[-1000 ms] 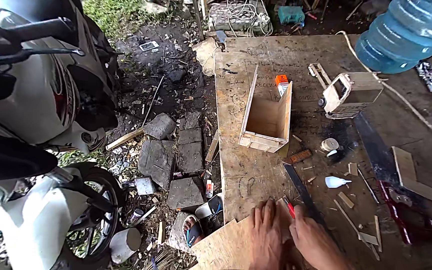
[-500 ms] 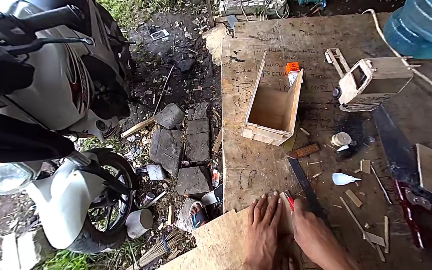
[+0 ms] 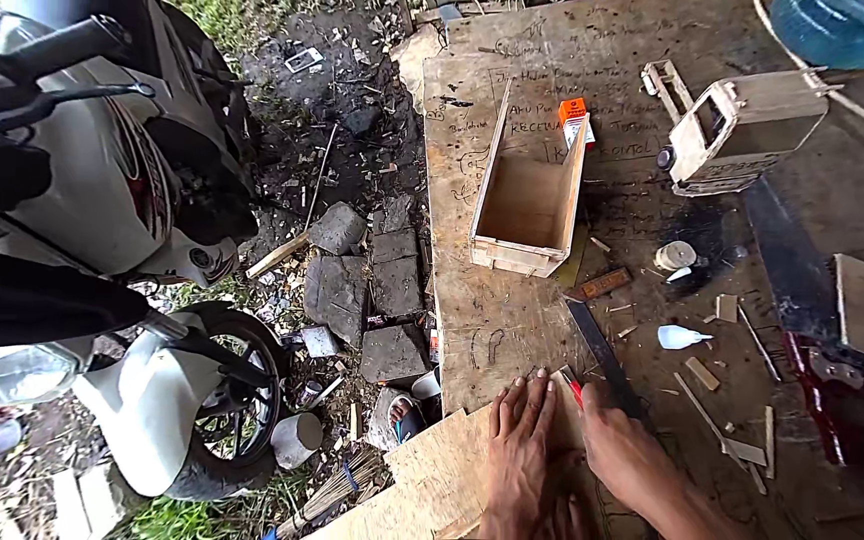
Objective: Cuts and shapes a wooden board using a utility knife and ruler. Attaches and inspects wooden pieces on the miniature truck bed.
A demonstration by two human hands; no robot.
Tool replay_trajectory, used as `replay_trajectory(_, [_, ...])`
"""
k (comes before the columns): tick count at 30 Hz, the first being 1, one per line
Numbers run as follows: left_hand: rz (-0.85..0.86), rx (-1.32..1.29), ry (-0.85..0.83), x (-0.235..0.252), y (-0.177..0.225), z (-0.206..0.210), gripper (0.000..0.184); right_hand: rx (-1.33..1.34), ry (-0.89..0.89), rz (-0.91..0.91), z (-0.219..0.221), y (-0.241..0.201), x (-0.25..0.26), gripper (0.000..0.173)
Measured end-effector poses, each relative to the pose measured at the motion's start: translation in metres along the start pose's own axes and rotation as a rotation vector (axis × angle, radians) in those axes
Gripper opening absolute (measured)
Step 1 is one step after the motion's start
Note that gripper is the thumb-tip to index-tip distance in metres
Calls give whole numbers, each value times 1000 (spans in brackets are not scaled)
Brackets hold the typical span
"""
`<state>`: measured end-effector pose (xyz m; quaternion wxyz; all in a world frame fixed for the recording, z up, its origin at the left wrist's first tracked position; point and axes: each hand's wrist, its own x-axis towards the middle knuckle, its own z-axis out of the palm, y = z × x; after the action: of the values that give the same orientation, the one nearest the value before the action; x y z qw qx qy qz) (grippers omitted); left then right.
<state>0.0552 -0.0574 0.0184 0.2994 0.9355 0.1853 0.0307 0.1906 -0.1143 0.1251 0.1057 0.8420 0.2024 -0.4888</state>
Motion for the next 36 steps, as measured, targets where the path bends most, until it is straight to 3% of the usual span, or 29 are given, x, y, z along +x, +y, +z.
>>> replay_trajectory(8, [-12, 3, 10, -1, -2, 2, 80, 32, 7, -2, 5, 5, -3, 48])
replay_trajectory(24, [-21, 54, 14, 0, -2, 3, 85, 111, -64, 47, 52, 54, -57, 45])
replay_trajectory(29, [-29, 7, 10, 2, -4, 2, 84, 243, 147, -22, 84, 78, -64, 42])
replay_trajectory(33, [-35, -21, 13, -1, -4, 4, 84, 307, 308, -101, 71, 82, -66, 39])
replay_trajectory(36, [-32, -39, 20, 0, -4, 3, 84, 283, 425, -151, 62, 66, -32, 36])
